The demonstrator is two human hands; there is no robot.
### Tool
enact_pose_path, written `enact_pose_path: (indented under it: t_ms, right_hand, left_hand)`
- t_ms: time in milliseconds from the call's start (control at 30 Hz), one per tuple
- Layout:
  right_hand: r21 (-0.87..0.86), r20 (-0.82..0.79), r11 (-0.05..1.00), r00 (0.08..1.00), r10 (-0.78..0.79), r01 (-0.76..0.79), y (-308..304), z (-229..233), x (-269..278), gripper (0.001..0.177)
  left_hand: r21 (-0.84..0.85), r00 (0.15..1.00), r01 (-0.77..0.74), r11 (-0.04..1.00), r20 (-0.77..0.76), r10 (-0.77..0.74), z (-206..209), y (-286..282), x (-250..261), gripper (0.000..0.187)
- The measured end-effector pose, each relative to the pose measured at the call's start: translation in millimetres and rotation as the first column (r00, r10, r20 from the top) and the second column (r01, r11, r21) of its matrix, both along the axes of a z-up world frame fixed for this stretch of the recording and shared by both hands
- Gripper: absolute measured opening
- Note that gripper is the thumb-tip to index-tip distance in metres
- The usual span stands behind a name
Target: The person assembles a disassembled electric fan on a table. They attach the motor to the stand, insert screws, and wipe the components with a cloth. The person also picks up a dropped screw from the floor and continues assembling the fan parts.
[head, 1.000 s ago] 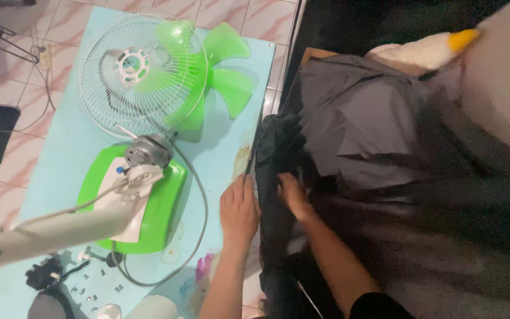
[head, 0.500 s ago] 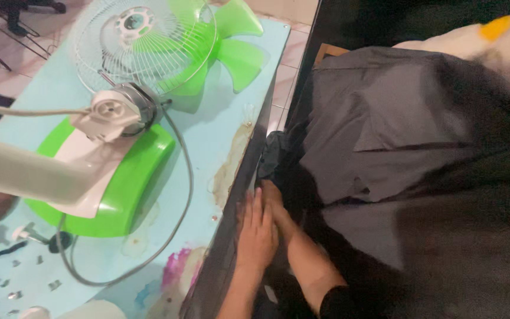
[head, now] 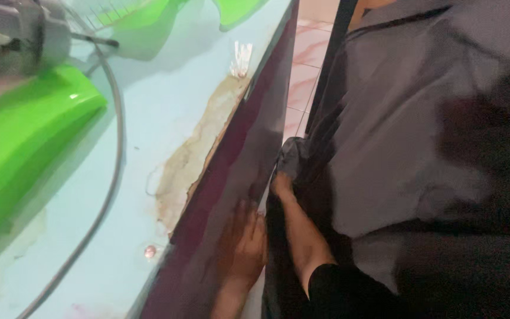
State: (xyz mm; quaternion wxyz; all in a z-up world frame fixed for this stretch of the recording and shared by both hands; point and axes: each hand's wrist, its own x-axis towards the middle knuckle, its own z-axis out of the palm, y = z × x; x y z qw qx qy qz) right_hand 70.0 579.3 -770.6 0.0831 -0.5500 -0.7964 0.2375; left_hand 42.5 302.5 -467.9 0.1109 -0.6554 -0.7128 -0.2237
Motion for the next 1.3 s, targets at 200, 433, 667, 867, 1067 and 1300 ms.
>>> enact_pose_path:
  t_ms: [200, 433, 667, 867, 1067, 1300]
  right_hand:
    - [-0.017, -0.114, 1.000, 0.994, 0.002, -0.004, 23, -78, 2, 0.034]
    - [-0.050, -0.216, 0.988, 0.964, -0.155, 0.148, 18, -95, 2, 0.031]
    - [0.015, -0.065, 0.999, 0.997, -0.038, 0.039, 43, -71, -9, 0.032]
    - [-0.011, -0.020, 0.995, 0.995, -0.098, 0.098, 30, -71, -6, 0.027]
    - [-0.084, -0.050, 0.972, 0.973, -0.224, 0.219, 18, -73, 1, 0.022]
    - [-0.097, -0.365, 0.968, 0.897, -0.250, 0.231, -3, -17, 3, 0.028]
  left_hand:
    - [0.067, 0.831, -0.132, 0.989, -0.537, 0.147, -17, 10, -10, 0.032]
    - [0.136, 0.737, -0.165, 0.977, -0.641, 0.214, -26, 14, -13, 0.033]
    - [0.154, 0.787, -0.124, 0.980, -0.586, 0.192, -42, 16, -17, 0.030]
    - [0.103, 0.816, -0.043, 0.994, -0.571, 0.094, -38, 16, -22, 0.037]
    - [0.052, 0.866, -0.053, 0.997, -0.495, 0.072, -46, 16, -19, 0.045]
    - [0.012, 0.987, 0.038, 0.999, -0.159, -0.035, -52, 17, -17, 0.055]
